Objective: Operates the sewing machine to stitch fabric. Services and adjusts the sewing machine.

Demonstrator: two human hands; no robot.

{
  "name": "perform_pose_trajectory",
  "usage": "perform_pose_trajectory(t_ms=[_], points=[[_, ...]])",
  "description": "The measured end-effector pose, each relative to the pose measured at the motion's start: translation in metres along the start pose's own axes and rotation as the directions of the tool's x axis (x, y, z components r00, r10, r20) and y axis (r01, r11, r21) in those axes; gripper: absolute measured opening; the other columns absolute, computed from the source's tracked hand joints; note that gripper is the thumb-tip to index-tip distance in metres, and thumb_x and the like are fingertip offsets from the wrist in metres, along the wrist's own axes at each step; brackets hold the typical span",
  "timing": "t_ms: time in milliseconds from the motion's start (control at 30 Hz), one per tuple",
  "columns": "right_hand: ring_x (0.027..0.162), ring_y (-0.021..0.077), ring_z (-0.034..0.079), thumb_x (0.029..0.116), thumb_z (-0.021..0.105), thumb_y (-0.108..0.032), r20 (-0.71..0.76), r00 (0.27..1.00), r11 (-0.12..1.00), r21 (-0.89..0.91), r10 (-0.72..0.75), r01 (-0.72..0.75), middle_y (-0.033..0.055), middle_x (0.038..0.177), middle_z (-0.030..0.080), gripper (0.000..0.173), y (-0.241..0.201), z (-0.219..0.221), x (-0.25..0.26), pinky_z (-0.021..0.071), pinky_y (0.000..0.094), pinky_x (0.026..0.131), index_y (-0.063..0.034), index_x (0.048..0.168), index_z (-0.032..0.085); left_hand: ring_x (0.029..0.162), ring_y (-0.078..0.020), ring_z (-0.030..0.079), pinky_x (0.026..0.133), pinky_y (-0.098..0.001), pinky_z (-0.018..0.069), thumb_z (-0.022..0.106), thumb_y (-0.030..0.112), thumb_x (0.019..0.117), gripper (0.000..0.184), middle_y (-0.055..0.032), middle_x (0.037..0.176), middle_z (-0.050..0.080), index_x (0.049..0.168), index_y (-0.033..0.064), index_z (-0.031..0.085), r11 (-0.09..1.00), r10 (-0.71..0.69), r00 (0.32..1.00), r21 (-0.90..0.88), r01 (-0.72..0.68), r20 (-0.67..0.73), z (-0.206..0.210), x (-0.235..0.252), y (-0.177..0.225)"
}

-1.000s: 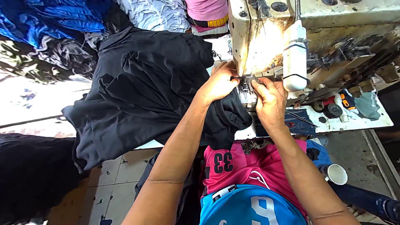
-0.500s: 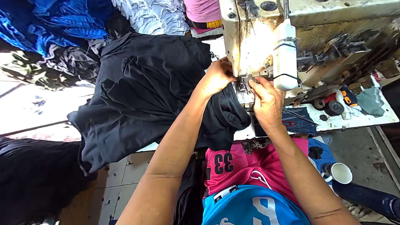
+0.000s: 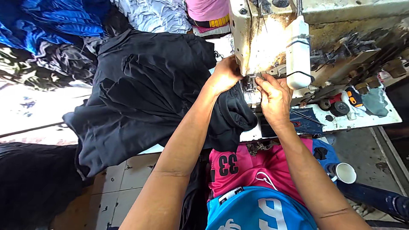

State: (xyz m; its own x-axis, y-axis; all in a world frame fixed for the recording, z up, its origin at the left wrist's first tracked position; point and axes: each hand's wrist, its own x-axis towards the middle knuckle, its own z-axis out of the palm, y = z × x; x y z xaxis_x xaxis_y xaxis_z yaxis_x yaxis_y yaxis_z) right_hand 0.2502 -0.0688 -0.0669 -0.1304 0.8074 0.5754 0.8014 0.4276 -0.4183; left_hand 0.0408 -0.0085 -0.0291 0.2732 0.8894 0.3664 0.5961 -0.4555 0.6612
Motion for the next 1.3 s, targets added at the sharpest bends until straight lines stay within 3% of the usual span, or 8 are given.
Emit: perform_pose_trajectory(t_ms=[133, 233, 500, 667, 967, 1100, 1233, 1300], points=[[0.115, 0.0231, 0.06, 0.1031, 0.055, -0.02, 0.034, 0.999, 1.0, 0.007, -0.024, 0.024, -0.0059, 0.136, 0.067, 0.032, 0.002, -0.003, 0.002, 0.0423, 0.0471, 0.098, -0.03, 0.125, 0.076, 0.111, -0.0119, 0.067, 0.1, -0.0417, 0.0544, 0.083, 0.016, 0.0783, 0.037, -0.0045, 0.112, 0.073, 0.112, 0.0078, 0.071, 0.999, -0.03, 1.0, -0.044, 0.03, -0.001, 0.001, -0.002, 0.002], [0.113, 0.0229, 0.06, 0.1031, 0.055, -0.02, 0.026, 0.999, 0.999, -0.011, -0.039, 0.039, -0.0064, 0.136, 0.067, 0.032, 0.003, -0.002, 0.004, 0.0427, 0.0465, 0.097, -0.0307, 0.125, 0.076, 0.107, -0.0133, 0.068, 0.097, -0.0438, 0.054, 0.081, 0.016, 0.0783, 0.025, -0.005, 0.108, 0.073, 0.101, 0.0082, 0.074, 1.0, -0.022, 1.0, -0.022, 0.022, -0.006, -0.001, -0.002, 0.005], [0.114, 0.0233, 0.06, 0.1032, 0.054, -0.02, 0.02, 0.999, 0.999, -0.002, -0.05, 0.05, -0.0061, 0.136, 0.067, 0.032, 0.004, 0.0, 0.003, 0.0424, 0.0477, 0.098, -0.0302, 0.123, 0.077, 0.106, -0.0109, 0.067, 0.097, -0.0395, 0.0539, 0.081, 0.015, 0.0788, 0.018, -0.0035, 0.108, 0.073, 0.094, 0.0091, 0.075, 1.0, -0.001, 1.0, -0.019, 0.001, -0.014, -0.001, -0.004, 0.005], [0.114, 0.0227, 0.061, 0.1031, 0.054, -0.02, 0.014, 0.999, 0.999, 0.004, -0.044, 0.044, -0.0066, 0.137, 0.066, 0.032, 0.004, 0.001, 0.003, 0.0429, 0.0472, 0.098, -0.0309, 0.124, 0.076, 0.106, -0.0095, 0.068, 0.097, -0.0383, 0.0548, 0.081, 0.014, 0.0795, 0.023, -0.0027, 0.109, 0.073, 0.1, 0.009, 0.074, 1.0, -0.02, 1.0, -0.019, 0.02, -0.011, -0.002, -0.004, 0.006], [0.115, 0.0226, 0.061, 0.1041, 0.053, -0.019, 0.021, 0.999, 0.999, 0.02, -0.042, 0.042, -0.0071, 0.139, 0.066, 0.034, 0.005, 0.001, 0.004, 0.0426, 0.0483, 0.098, -0.0319, 0.127, 0.075, 0.108, -0.0111, 0.066, 0.098, -0.0382, 0.0525, 0.081, 0.015, 0.0796, 0.017, -0.0046, 0.108, 0.073, 0.094, 0.0082, 0.075, 1.0, 0.022, 1.0, 0.015, -0.022, -0.019, -0.001, -0.004, 0.006], [0.115, 0.0236, 0.061, 0.1032, 0.054, -0.018, 0.007, 0.998, 0.998, 0.01, -0.06, 0.06, -0.0054, 0.136, 0.067, 0.033, 0.005, 0.001, 0.004, 0.042, 0.0496, 0.098, -0.0317, 0.125, 0.076, 0.105, -0.0123, 0.068, 0.096, -0.0415, 0.055, 0.084, 0.017, 0.0775, 0.026, -0.0044, 0.106, 0.073, 0.1, 0.0079, 0.074, 0.999, -0.046, 0.998, -0.01, 0.045, -0.032, 0.001, -0.006, 0.007], [0.117, 0.0249, 0.06, 0.1044, 0.053, -0.021, 0.028, 0.998, 0.998, 0.006, -0.058, 0.058, -0.0055, 0.137, 0.067, 0.033, 0.003, 0.0, 0.005, 0.041, 0.0507, 0.1, -0.0326, 0.126, 0.075, 0.105, -0.0119, 0.069, 0.096, -0.041, 0.0553, 0.084, 0.017, 0.0776, 0.026, -0.0046, 0.106, 0.074, 0.1, 0.0076, 0.073, 0.998, -0.06, 0.998, -0.012, 0.059, -0.029, 0.0, -0.006, 0.007], [0.12, 0.0231, 0.058, 0.1049, 0.055, -0.027, 0.052, 0.997, 0.995, 0.085, -0.051, 0.047, -0.0043, 0.142, 0.063, 0.03, 0.003, -0.011, 0.001, 0.0406, 0.0492, 0.102, -0.0295, 0.127, 0.075, 0.105, -0.0114, 0.068, 0.097, -0.0393, 0.0544, 0.082, 0.015, 0.0792, 0.021, -0.0051, 0.107, 0.073, 0.097, 0.007, 0.075, 1.0, -0.023, 1.0, -0.017, 0.023, -0.019, -0.001, -0.008, 0.009]])
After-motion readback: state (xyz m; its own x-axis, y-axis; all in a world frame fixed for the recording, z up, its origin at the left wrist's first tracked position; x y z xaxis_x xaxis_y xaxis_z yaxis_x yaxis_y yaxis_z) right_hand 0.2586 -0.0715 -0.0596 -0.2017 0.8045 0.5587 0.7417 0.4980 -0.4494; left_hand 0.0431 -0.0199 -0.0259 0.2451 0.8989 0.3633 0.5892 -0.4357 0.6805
